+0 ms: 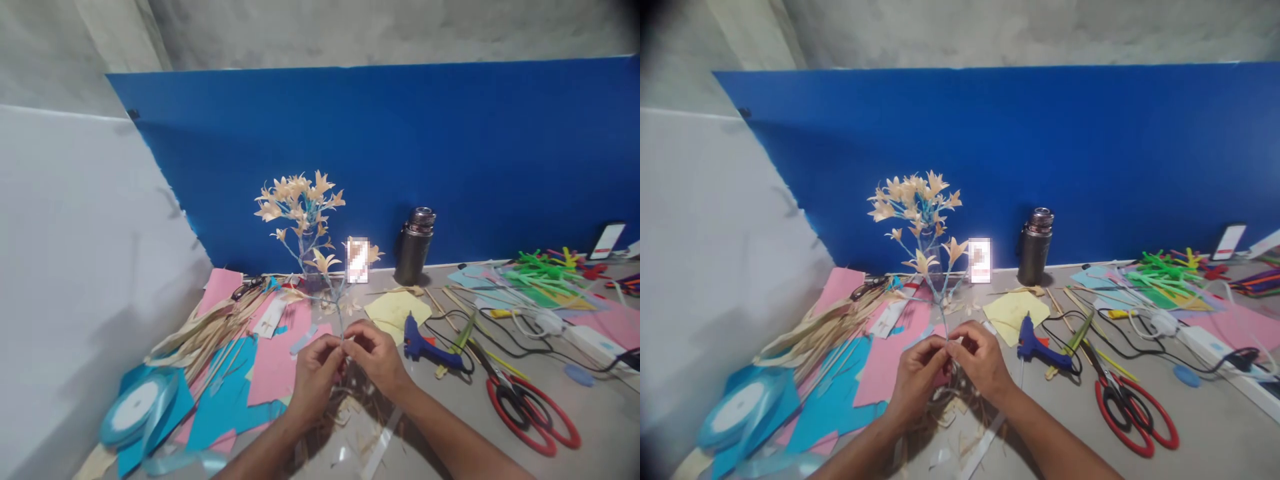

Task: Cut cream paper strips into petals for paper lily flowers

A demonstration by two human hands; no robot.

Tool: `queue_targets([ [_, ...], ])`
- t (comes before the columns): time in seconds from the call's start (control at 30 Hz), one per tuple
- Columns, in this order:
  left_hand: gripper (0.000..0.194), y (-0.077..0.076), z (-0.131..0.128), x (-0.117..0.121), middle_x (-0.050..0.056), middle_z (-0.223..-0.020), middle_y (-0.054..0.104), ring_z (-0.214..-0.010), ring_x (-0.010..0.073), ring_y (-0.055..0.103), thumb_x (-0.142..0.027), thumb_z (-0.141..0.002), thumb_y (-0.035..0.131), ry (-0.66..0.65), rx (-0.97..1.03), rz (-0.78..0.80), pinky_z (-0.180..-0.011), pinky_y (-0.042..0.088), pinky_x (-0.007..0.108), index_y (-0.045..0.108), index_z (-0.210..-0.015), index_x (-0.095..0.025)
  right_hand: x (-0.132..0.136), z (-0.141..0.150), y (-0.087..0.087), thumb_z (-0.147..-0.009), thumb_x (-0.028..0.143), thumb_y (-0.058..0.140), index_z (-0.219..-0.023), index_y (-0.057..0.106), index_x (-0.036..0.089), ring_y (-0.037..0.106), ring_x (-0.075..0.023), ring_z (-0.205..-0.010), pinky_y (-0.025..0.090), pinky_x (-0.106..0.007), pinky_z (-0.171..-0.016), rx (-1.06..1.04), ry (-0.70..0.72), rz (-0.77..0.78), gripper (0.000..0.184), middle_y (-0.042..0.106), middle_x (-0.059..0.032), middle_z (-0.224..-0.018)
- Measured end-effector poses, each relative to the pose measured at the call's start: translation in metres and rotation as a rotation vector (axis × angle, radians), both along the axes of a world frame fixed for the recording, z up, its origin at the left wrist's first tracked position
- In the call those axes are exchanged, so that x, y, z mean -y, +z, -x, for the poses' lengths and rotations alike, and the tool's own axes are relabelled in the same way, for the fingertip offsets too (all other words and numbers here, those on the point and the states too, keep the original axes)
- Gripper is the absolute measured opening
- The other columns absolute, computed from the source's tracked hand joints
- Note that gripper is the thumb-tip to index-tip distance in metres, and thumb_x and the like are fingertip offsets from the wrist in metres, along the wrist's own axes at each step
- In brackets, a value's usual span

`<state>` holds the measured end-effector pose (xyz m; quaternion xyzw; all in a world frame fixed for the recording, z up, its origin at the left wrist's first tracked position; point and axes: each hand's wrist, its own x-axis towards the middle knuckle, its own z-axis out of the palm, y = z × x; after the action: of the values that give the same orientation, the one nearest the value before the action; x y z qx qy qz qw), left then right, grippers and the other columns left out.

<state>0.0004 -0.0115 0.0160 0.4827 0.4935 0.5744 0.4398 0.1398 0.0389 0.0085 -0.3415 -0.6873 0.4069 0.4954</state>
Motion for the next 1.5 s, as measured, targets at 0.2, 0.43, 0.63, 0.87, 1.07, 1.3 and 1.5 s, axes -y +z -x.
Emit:
queue_targets([
  [0.2, 0.022, -0.004, -0.001, 0.001, 0.000, -0.059, 0.058, -0.053, 0.0116, 0.051, -0.036, -0.081, 0.067, -0.032, 0.001, 0.002, -0.054, 0.041, 0.023, 0.070, -0.078, -0.014, 0.002, 0.001, 0.003, -0.079, 0.029, 0.067, -0.076, 0.069, 0.017, 0.061, -0.0174, -0.074, 0.047, -0.026, -0.065, -0.048, 0.002, 0.046, 0.012, 0.066, -0.0037, -0.080],
  [0.43, 0.025, -0.011, -0.003, -0.004, 0.000, -0.072, 0.062, -0.053, 0.0090, 0.050, -0.034, -0.079, 0.069, -0.019, 0.015, 0.010, -0.050, 0.041, 0.021, 0.068, -0.096, -0.016, -0.008, -0.001, 0.002, -0.082, 0.040, 0.068, -0.072, 0.061, 0.017, 0.050, -0.0120, -0.056, 0.040, -0.023, -0.054, -0.142, -0.011, 0.182, 0.026, 0.055, 0.0023, -0.061],
  [0.63, 0.030, -0.019, 0.002, -0.008, -0.004, -0.058, 0.053, -0.048, 0.0086, 0.049, -0.047, -0.081, 0.066, -0.033, 0.147, 0.097, -0.046, 0.037, 0.019, 0.061, -0.084, -0.018, -0.020, -0.004, 0.002, -0.082, 0.046, 0.066, -0.076, 0.058, 0.019, 0.046, -0.0106, -0.047, 0.035, -0.021, -0.045, -0.210, -0.068, 0.271, 0.029, 0.057, 0.0032, -0.056],
  [0.87, 0.030, -0.010, 0.000, -0.006, 0.000, -0.057, 0.063, -0.044, 0.0085, 0.051, -0.045, -0.081, 0.064, -0.060, 0.073, 0.100, -0.045, 0.038, 0.019, 0.067, -0.085, -0.015, -0.027, -0.006, -0.006, -0.087, 0.047, 0.060, -0.083, 0.060, 0.019, 0.061, -0.0163, -0.060, 0.047, -0.025, -0.054, -0.135, -0.144, 0.146, 0.028, 0.065, -0.0018, -0.071],
  [1.07, 0.027, -0.005, -0.004, -0.002, 0.006, -0.064, 0.070, -0.040, 0.0082, 0.050, -0.039, -0.076, 0.069, -0.072, -0.014, 0.114, -0.042, 0.037, 0.020, 0.072, -0.084, -0.013, -0.023, -0.009, -0.004, -0.091, 0.046, 0.054, -0.085, 0.061, 0.020, 0.063, -0.0173, -0.064, 0.049, -0.026, -0.060, -0.035, -0.110, 0.062, 0.028, 0.065, -0.0017, -0.071],
  [1.3, 0.023, -0.015, 0.002, -0.004, -0.001, -0.063, 0.059, -0.048, 0.0085, 0.049, -0.038, -0.079, 0.069, 0.017, 0.013, 0.027, -0.045, 0.039, 0.019, 0.066, -0.078, -0.015, -0.019, -0.006, -0.003, -0.091, 0.037, 0.054, -0.081, 0.062, 0.020, 0.059, -0.0150, -0.059, 0.044, -0.024, -0.059, 0.013, -0.062, 0.030, 0.021, 0.060, 0.0021, -0.064],
  [1.5, 0.040, -0.013, 0.003, -0.005, 0.000, -0.079, 0.059, -0.055, 0.0115, 0.055, -0.045, -0.078, 0.070, 0.088, 0.035, 0.029, -0.046, 0.047, 0.023, 0.064, -0.106, -0.018, -0.010, -0.001, -0.008, -0.092, 0.030, 0.054, -0.080, 0.063, 0.021, 0.058, -0.0141, -0.060, 0.043, -0.024, -0.062, 0.093, 0.036, -0.056, 0.018, 0.060, 0.0027, -0.064],
])
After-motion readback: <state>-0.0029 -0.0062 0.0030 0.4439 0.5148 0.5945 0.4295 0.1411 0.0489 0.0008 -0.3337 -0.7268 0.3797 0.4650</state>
